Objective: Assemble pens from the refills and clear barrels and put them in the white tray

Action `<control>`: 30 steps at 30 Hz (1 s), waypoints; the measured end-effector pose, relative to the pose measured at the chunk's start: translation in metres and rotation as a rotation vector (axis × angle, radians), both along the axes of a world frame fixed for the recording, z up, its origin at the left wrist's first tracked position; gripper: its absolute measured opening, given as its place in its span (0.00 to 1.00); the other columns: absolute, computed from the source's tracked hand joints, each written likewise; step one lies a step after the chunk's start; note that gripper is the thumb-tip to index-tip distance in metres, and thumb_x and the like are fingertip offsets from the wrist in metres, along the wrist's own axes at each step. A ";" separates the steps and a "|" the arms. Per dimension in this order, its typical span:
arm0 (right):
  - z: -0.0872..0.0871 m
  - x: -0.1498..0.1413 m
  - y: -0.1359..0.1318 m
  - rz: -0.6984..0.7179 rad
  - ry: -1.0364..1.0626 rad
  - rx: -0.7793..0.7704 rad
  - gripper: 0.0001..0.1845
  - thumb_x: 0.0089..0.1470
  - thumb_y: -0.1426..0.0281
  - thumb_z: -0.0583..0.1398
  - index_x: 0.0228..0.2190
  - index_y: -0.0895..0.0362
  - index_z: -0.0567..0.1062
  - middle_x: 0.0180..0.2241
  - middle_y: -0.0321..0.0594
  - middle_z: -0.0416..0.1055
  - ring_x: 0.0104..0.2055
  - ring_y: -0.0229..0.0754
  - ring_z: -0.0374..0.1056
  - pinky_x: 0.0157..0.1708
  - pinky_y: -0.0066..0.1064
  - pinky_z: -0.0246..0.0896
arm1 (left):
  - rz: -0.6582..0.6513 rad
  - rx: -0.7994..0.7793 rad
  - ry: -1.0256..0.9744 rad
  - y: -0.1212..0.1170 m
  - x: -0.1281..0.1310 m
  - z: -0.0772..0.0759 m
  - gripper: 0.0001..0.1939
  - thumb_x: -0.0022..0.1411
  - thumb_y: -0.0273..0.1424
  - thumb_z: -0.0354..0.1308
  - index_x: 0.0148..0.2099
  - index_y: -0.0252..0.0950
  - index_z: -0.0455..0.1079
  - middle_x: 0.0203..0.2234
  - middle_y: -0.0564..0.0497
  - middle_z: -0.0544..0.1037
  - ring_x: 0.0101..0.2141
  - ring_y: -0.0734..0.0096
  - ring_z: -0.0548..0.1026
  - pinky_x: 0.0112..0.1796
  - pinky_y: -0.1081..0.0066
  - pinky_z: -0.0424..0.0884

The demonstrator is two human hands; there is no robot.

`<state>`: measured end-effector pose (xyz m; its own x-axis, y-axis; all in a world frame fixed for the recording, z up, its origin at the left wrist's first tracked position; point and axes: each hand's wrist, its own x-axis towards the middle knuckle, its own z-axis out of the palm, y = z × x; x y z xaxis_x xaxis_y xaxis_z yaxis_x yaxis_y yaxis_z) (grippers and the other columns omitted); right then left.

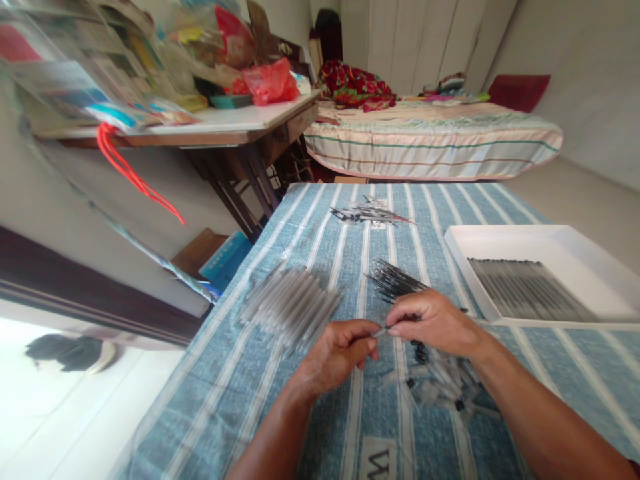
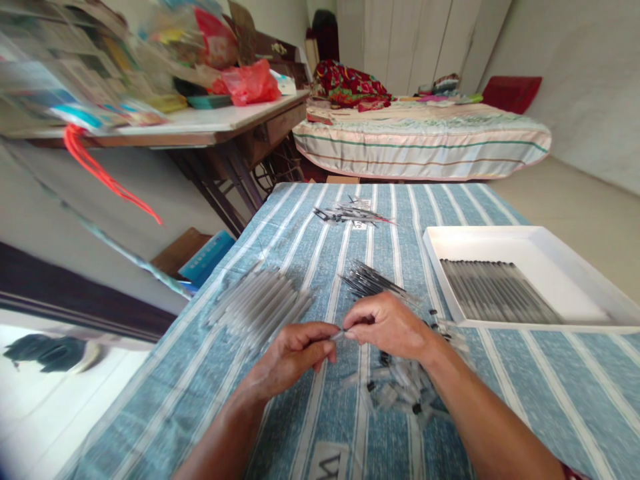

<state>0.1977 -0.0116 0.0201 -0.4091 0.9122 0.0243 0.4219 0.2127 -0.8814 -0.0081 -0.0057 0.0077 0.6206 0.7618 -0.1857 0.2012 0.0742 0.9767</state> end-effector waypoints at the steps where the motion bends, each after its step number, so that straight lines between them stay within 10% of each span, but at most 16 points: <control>1: 0.000 0.000 0.000 0.007 0.011 -0.013 0.06 0.47 0.71 0.61 0.26 0.61 0.77 0.21 0.35 0.71 0.23 0.33 0.64 0.23 0.22 0.57 | -0.011 -0.003 0.005 0.000 0.000 0.000 0.12 0.56 0.30 0.55 0.41 0.35 0.76 0.22 0.52 0.74 0.19 0.77 0.64 0.22 0.76 0.61; 30: -0.013 -0.002 0.001 0.075 -0.102 0.129 0.06 0.51 0.71 0.57 0.28 0.60 0.74 0.19 0.32 0.68 0.22 0.32 0.64 0.24 0.20 0.54 | -0.093 0.032 0.095 0.003 -0.010 -0.004 0.13 0.61 0.34 0.50 0.40 0.33 0.73 0.22 0.53 0.72 0.18 0.80 0.61 0.19 0.78 0.57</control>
